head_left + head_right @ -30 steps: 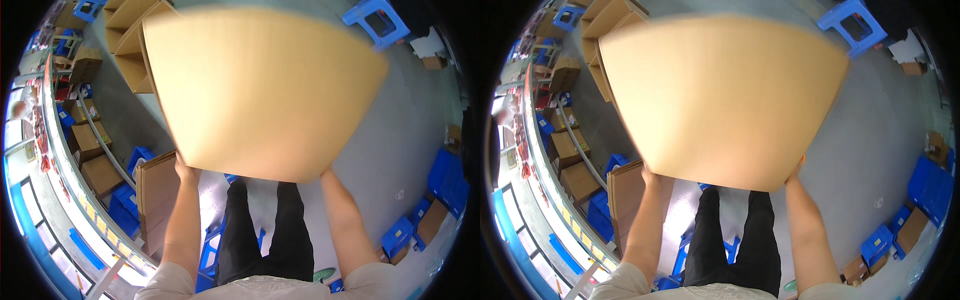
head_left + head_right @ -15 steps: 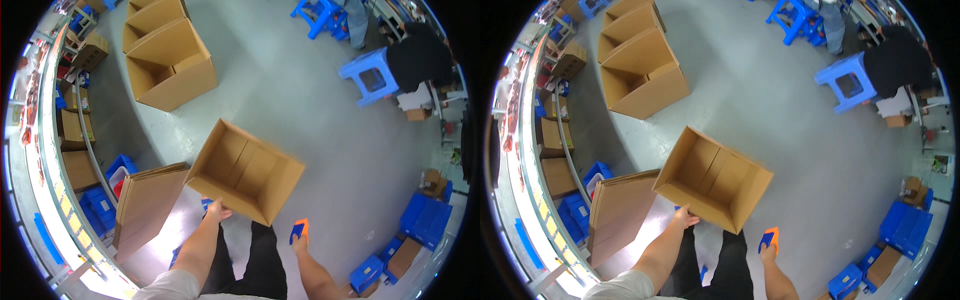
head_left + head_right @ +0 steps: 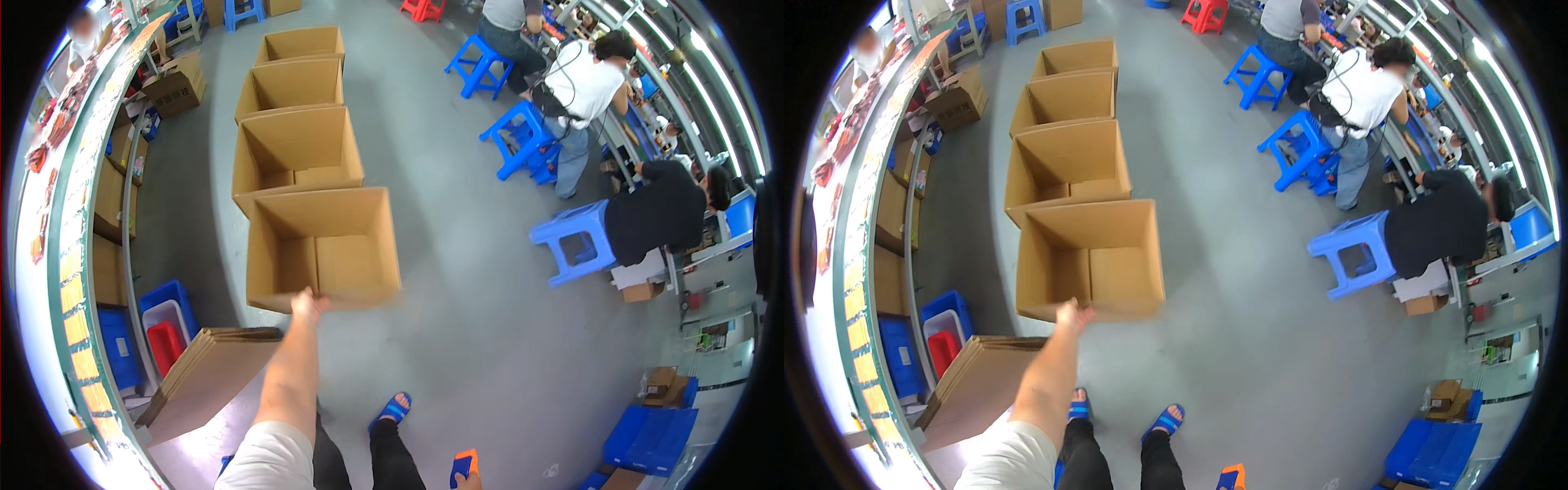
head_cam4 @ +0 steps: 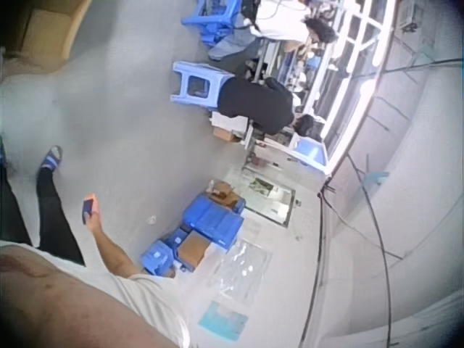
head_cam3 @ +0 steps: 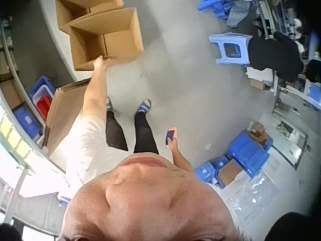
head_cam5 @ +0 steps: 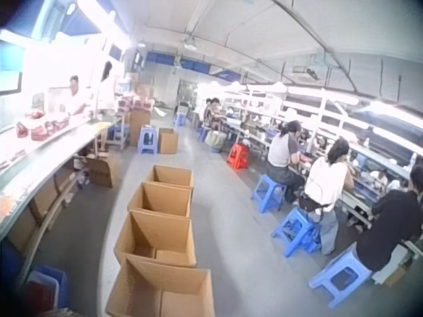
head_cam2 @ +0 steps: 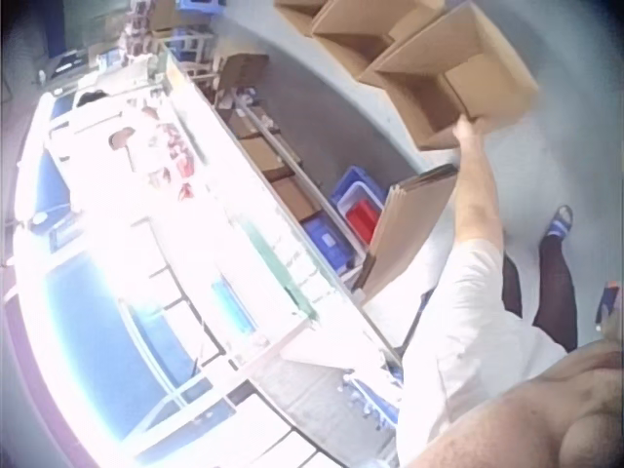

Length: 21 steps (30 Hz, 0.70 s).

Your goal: The person assembles several cardboard boxes by taping their bottoms with a handheld tape dispenser.

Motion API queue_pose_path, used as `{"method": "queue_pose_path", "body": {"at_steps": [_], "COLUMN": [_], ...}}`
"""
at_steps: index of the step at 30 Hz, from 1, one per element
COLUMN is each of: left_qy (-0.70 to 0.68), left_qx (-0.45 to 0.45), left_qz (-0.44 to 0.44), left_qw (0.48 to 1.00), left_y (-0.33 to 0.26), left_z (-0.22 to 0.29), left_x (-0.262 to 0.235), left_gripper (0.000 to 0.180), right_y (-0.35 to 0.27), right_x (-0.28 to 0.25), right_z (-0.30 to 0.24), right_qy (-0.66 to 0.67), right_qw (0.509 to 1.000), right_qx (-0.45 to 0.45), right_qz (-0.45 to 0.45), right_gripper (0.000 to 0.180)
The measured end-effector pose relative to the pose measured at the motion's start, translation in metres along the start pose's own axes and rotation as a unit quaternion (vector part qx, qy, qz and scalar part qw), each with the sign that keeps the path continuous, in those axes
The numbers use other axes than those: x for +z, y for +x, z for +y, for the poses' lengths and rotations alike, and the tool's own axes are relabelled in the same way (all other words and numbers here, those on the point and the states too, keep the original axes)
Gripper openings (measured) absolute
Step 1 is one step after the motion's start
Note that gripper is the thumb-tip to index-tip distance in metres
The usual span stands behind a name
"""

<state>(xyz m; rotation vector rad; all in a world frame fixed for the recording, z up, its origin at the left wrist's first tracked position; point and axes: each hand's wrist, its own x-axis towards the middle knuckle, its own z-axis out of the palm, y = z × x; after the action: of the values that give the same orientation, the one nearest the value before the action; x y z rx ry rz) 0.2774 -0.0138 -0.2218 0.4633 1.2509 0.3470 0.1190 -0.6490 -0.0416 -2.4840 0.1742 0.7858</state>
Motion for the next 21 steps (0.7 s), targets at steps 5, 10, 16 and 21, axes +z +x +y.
{"method": "queue_pose_path", "body": {"at_steps": [5, 10, 16, 21], "left_qy": [-0.045, 0.481, 0.563, 0.795], "left_qx": [0.007, 0.220, 0.583, 0.283], "left_qz": [-0.095, -0.212, 0.205, 0.175], "left_qw": [0.994, 0.822, 0.549, 0.508], "left_y": [-0.014, -0.062, -0.230, -0.272], "left_z": [0.083, 0.140, 0.184, 0.131], "left_x": [0.086, -0.002, -0.172, -0.314], "left_gripper": [0.065, 0.053, 0.054, 0.093], "right_y": [-0.030, 0.022, 0.089, 0.118], "right_x": [-0.030, 0.015, 0.075, 0.124], "right_z": [-0.030, -0.056, -0.135, -0.207], "right_qy": [0.025, -0.033, -0.108, -0.092], "right_qw": [0.988, 0.999, 0.991, 0.982], "right_qx": [-0.148, 0.011, 0.032, -0.061], "right_qz": [0.046, -0.040, -0.078, -0.150], "right_gripper": [0.032, 0.032, 0.035, 0.038]}}
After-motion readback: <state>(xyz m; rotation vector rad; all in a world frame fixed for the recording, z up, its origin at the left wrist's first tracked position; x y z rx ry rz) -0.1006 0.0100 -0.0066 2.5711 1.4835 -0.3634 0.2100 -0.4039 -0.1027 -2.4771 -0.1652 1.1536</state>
